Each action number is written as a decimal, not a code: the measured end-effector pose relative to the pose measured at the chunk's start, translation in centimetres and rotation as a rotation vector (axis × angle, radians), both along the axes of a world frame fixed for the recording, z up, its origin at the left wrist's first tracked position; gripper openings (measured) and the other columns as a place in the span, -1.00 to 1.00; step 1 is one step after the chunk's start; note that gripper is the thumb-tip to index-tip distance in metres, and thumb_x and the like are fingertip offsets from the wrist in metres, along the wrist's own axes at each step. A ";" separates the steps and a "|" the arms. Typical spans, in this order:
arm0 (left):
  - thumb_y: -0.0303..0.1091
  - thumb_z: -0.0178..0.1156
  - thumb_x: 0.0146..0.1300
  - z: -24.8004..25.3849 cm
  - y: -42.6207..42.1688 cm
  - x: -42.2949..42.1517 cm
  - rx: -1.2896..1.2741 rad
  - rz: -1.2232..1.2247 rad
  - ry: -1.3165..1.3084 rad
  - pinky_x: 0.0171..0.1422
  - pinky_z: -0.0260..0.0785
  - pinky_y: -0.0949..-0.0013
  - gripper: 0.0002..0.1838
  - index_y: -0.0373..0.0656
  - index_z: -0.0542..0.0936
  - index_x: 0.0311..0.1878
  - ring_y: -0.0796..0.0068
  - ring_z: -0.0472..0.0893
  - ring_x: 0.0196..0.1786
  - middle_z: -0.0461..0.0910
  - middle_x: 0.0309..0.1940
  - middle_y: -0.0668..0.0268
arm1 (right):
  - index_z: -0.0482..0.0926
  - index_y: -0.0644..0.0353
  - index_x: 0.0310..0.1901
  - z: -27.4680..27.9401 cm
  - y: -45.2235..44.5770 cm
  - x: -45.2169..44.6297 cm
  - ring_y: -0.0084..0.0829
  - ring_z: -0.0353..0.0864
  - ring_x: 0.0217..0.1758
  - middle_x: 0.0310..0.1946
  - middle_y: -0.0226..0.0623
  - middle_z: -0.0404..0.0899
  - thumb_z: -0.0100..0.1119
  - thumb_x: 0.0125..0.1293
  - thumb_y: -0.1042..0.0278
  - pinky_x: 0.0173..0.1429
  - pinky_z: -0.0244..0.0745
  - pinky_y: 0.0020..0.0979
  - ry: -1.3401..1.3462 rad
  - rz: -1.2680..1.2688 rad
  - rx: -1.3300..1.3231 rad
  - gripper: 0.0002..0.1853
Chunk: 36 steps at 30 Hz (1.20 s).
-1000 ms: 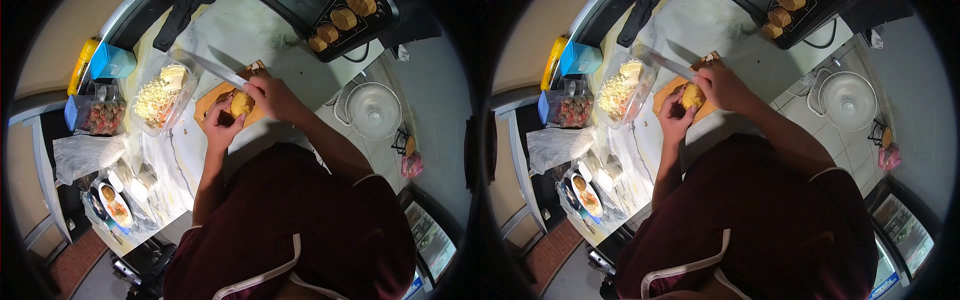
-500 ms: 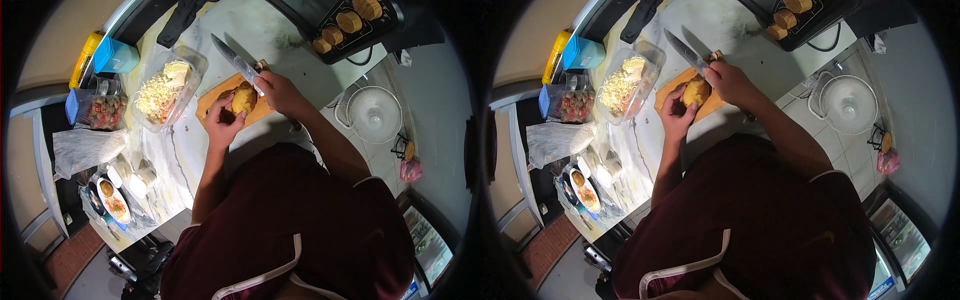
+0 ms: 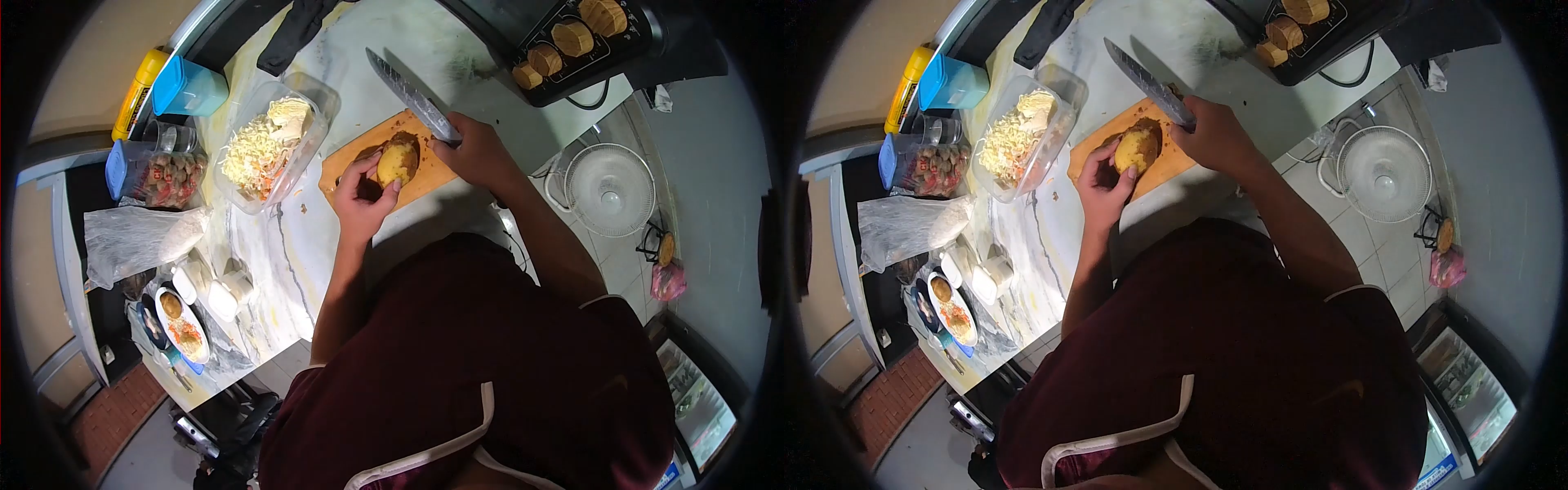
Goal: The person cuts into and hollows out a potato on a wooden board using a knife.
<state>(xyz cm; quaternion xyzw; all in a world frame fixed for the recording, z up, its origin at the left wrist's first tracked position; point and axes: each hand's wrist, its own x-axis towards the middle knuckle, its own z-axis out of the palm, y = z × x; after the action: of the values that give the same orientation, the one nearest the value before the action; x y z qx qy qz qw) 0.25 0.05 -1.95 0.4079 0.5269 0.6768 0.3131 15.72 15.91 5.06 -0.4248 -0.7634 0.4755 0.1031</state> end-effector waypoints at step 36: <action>-0.65 0.28 0.18 -0.3 -0.1 -0.2 0.000 0.002 0.039 0.43 0.24 0.21 -0.54 -0.36 0.45 0.17 0.28 0.45 0.30 0.48 0.22 0.04 | 0.55 0.41 -0.17 1.4 -0.6 0.0 -0.01 0.68 -0.20 -0.31 0.08 0.64 0.25 0.22 0.18 -0.07 0.55 -0.17 -0.046 -0.019 0.166 -0.62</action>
<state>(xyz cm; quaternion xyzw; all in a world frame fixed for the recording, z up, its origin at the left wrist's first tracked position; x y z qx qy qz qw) 0.01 -0.03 -2.27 0.4206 0.5334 0.6689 0.3019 15.72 15.31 6.48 -0.4328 -0.7983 0.3998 0.1249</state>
